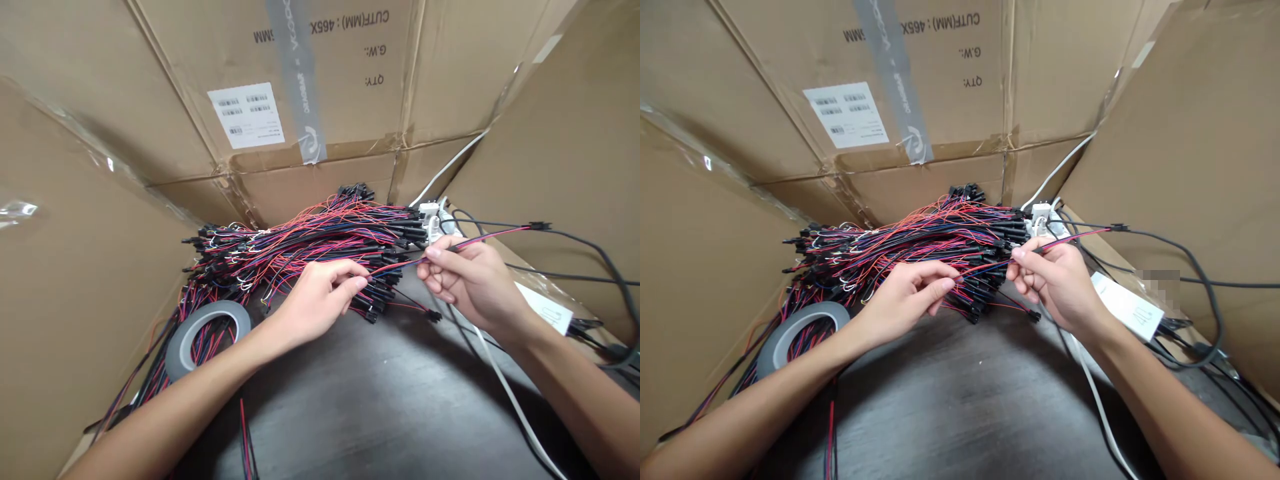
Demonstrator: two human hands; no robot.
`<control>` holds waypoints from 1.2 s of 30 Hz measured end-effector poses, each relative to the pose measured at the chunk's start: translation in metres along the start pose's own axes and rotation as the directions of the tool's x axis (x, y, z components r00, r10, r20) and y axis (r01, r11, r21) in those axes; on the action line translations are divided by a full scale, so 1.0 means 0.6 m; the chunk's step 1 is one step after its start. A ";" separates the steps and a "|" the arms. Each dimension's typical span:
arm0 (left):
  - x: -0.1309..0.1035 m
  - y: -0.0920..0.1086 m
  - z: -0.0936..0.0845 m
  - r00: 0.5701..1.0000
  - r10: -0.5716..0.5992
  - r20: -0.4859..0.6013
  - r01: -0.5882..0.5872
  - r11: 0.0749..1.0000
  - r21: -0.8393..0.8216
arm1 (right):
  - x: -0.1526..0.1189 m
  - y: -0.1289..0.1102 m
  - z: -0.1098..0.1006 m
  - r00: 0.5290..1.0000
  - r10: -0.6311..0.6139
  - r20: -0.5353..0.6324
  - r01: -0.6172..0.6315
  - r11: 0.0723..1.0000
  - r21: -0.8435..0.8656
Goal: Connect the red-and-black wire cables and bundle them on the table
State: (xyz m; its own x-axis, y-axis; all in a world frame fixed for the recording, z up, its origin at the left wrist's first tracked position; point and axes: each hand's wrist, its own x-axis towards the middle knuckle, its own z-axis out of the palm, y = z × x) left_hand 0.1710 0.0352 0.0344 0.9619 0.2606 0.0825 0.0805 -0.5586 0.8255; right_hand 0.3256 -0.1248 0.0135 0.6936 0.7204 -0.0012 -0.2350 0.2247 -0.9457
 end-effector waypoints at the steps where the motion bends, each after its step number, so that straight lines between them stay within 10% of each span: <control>1: -0.001 0.000 0.000 1.000 0.017 0.002 -0.017 1.000 0.023 | -0.001 -0.001 0.000 1.000 0.009 -0.014 -0.010 1.000 -0.002; 15: 0.005 -0.002 0.004 0.935 -0.233 0.266 0.311 0.901 -0.302 | 0.006 -0.002 -0.012 0.981 0.192 0.032 -0.192 0.981 0.013; 26: 0.015 -0.028 -0.008 0.955 -0.244 0.168 0.294 0.841 -0.454 | 0.022 -0.033 -0.049 0.985 -0.015 -0.174 0.043 0.986 0.163; 36: 0.013 -0.018 -0.001 0.960 -0.248 0.132 0.267 0.951 -0.157 | 0.022 -0.027 -0.049 0.950 0.077 -0.302 0.003 0.967 0.255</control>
State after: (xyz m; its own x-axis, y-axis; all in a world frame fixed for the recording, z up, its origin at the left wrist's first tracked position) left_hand 0.1775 0.0435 0.0263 0.9379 0.2843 -0.1990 0.2922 -0.3378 0.8947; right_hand 0.3586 -0.1383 0.0191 0.8468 0.5034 -0.1719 -0.3986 0.3865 -0.8317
